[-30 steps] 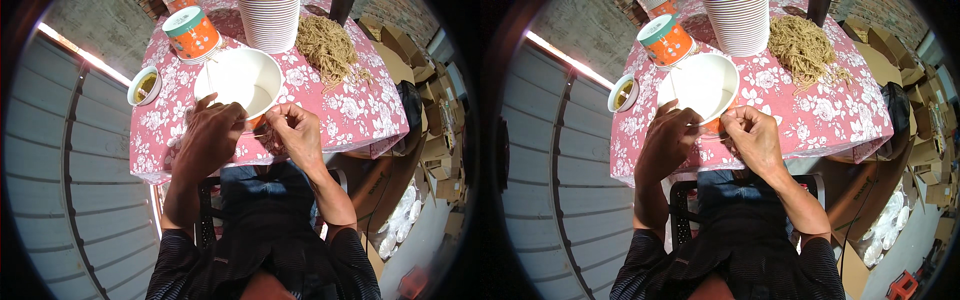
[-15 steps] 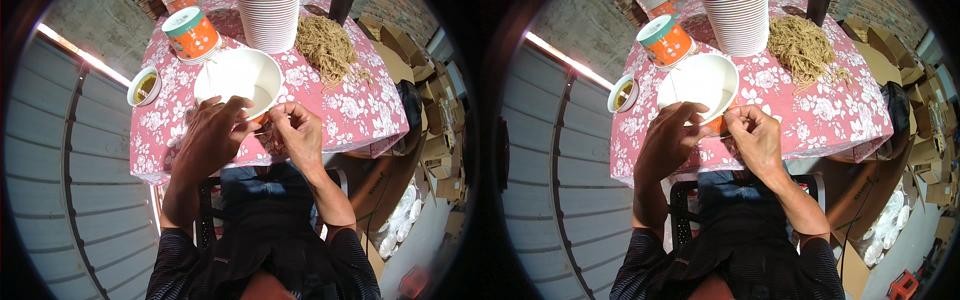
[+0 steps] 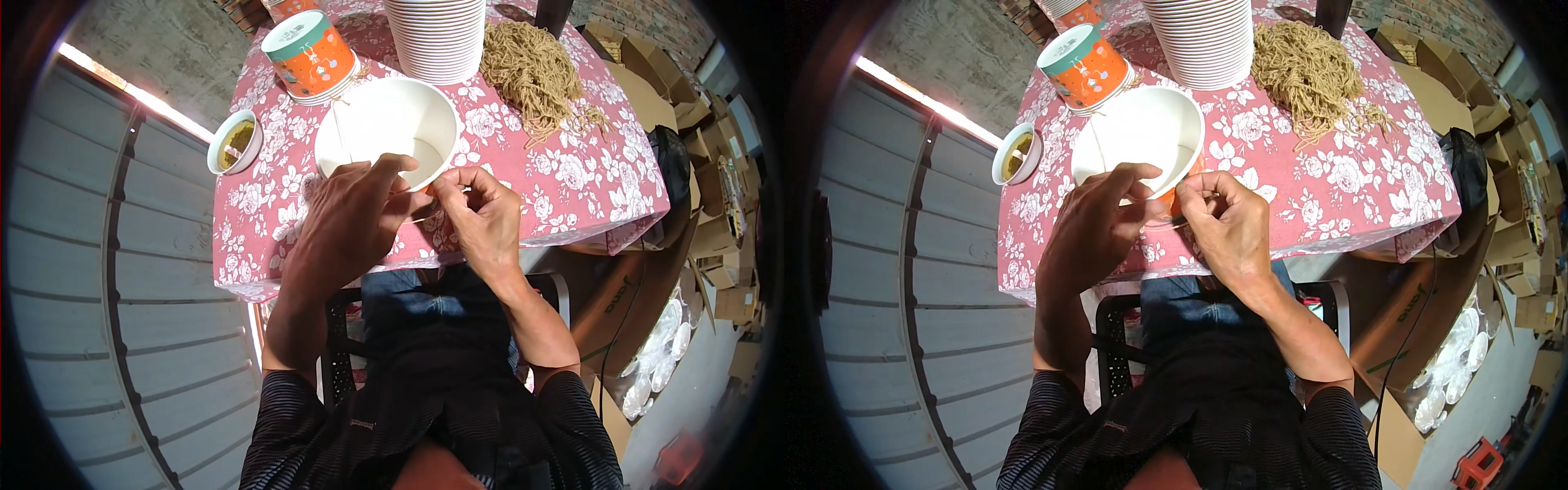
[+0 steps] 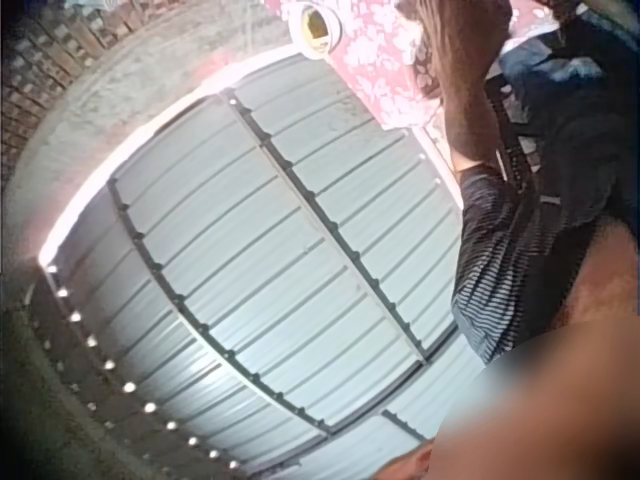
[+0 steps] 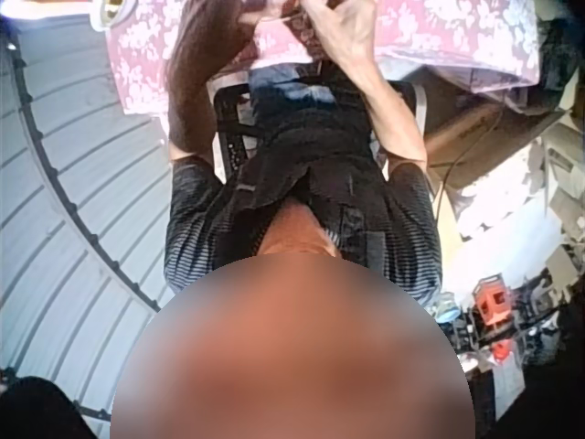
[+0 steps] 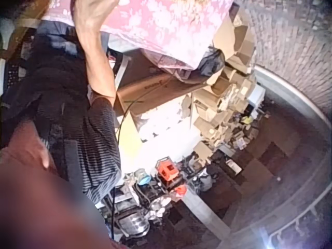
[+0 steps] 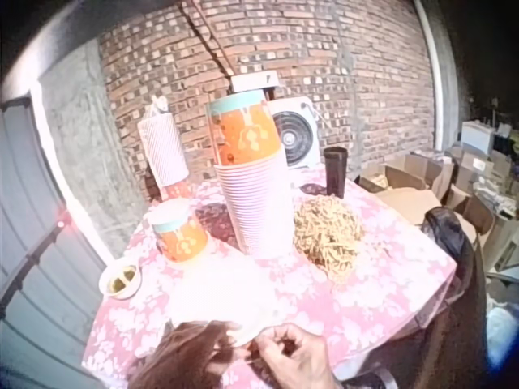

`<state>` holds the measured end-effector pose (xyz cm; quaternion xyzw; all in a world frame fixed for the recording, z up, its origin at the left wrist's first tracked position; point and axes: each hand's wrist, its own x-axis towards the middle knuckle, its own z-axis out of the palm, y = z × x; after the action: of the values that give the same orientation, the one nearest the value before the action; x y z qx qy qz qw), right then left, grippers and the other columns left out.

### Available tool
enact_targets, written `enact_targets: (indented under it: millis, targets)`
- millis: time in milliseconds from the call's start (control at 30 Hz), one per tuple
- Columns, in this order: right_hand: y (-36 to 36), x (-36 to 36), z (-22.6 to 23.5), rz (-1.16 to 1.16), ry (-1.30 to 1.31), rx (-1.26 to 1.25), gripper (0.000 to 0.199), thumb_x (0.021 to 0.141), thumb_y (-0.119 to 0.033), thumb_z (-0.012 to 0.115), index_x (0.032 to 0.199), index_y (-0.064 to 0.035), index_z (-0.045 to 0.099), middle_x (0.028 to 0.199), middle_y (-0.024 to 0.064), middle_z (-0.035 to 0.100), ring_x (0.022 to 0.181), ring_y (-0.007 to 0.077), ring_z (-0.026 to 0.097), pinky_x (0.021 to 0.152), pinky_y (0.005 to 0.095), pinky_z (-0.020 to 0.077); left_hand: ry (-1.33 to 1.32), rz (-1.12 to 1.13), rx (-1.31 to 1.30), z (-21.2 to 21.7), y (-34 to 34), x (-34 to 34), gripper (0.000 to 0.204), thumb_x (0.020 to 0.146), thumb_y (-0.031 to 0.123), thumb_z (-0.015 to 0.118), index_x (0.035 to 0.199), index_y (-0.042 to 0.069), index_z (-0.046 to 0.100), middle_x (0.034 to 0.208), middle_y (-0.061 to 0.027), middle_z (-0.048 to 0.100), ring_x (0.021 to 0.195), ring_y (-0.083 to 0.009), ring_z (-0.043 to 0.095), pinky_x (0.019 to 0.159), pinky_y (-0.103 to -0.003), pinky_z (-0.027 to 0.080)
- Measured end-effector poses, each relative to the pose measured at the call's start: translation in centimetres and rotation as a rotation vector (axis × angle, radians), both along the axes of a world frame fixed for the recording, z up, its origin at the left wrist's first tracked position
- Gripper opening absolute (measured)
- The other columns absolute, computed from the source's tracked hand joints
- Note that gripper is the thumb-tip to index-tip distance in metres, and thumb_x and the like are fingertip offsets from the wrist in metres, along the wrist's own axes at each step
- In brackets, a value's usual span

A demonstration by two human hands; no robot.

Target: Packaging small fibrous food bundles into paper bowls and organizing containers on a table.

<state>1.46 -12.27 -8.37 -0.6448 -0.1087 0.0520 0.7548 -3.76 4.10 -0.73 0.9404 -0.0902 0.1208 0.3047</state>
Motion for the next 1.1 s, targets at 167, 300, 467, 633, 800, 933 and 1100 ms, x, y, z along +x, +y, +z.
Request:
enact_targets:
  millis: [167, 300, 467, 633, 800, 933, 1100]
  targets:
    - [-0.1, -0.1, 0.0, 0.015, 0.0, 0.006, 0.016, 0.098, -0.01, 0.071, 0.1, 0.0059, 0.072, 0.072, -0.0023, 0.065, 0.058, 0.0004, 0.051, 0.051, 0.0191, 0.0405, -0.059, -0.04, 0.122, -0.5, 1.1, 1.0, 0.028, 0.095, 0.002, 0.063, 0.122, 0.003, 0.061, 0.08, -0.0169, 0.07, 0.076, -0.0378, 0.069, 0.071, -0.048, 0.051]
    - [-0.2, 0.0, -0.1, 0.008, -0.01, -0.006, 0.015, 0.098, -0.01, 0.071, 0.101, 0.0052, 0.072, 0.068, -0.003, 0.063, 0.056, 0.0006, 0.05, 0.049, 0.0195, 0.0393, 0.01, -0.118, 0.093, -0.1, 1.4, 2.2, 0.031, 0.095, 0.001, 0.061, 0.125, 0.004, 0.062, 0.08, -0.0183, 0.069, 0.075, -0.0378, 0.068, 0.067, -0.048, 0.05]
    - [-0.4, 0.0, 0.2, 0.005, -0.027, -0.001, 0.015, 0.098, -0.01, 0.072, 0.1, 0.0049, 0.073, 0.066, -0.0027, 0.063, 0.055, 0.0007, 0.051, 0.048, 0.0201, 0.0393, 0.037, -0.145, 0.051, -0.1, 1.1, 2.7, 0.024, 0.096, 0.0, 0.061, 0.118, 0.004, 0.069, 0.079, -0.0173, 0.068, 0.071, -0.028, 0.068, 0.068, -0.039, 0.052]
    - [-0.5, 0.0, 0.5, -0.003, -0.104, -0.058, 0.014, 0.096, -0.009, 0.073, 0.095, 0.0046, 0.074, 0.067, -0.001, 0.065, 0.057, 0.0016, 0.053, 0.05, 0.022, 0.0421, 0.049, -0.16, 0.025, 0.1, 1.4, 3.3, 0.014, 0.095, 0.003, 0.064, 0.107, 0.002, 0.072, 0.08, -0.0151, 0.069, 0.068, -0.026, 0.068, 0.067, -0.038, 0.052]
    - [-0.8, 0.5, 0.1, -0.08, -0.299, -0.177, 0.012, 0.093, -0.008, 0.076, 0.094, 0.0038, 0.075, 0.07, 0.0064, 0.068, 0.058, 0.0083, 0.06, 0.052, 0.0263, 0.0469, 0.073, -0.204, 0.048, 0.2, 1.4, 3.9, 0.012, 0.099, 0.008, 0.063, 0.103, 0.001, 0.072, 0.079, -0.0145, 0.07, 0.066, -0.0264, 0.068, 0.066, -0.037, 0.052]
    - [-0.9, 0.4, 0.2, -0.101, -0.362, -0.213, 0.012, 0.09, -0.008, 0.078, 0.093, 0.0034, 0.074, 0.073, 0.0112, 0.07, 0.059, 0.0146, 0.065, 0.054, 0.0296, 0.0498, 0.129, -0.2, 0.046, -0.1, 1.5, 4.2, 0.016, 0.102, 0.013, 0.061, 0.099, 0.0, 0.069, 0.075, -0.0116, 0.068, 0.064, -0.0203, 0.067, 0.063, -0.035, 0.051]
    - [-0.9, 0.5, 0.1, -0.051, -0.311, -0.148, 0.012, 0.091, -0.005, 0.078, 0.094, 0.0036, 0.072, 0.073, 0.0089, 0.07, 0.061, 0.0098, 0.065, 0.054, 0.0258, 0.0497, 0.08, -0.218, -0.026, -0.4, 1.3, 4.4, 0.01, 0.096, 0.011, 0.063, 0.092, 0.003, 0.066, 0.069, -0.0162, 0.062, 0.063, -0.0354, 0.064, 0.06, -0.042, 0.05]
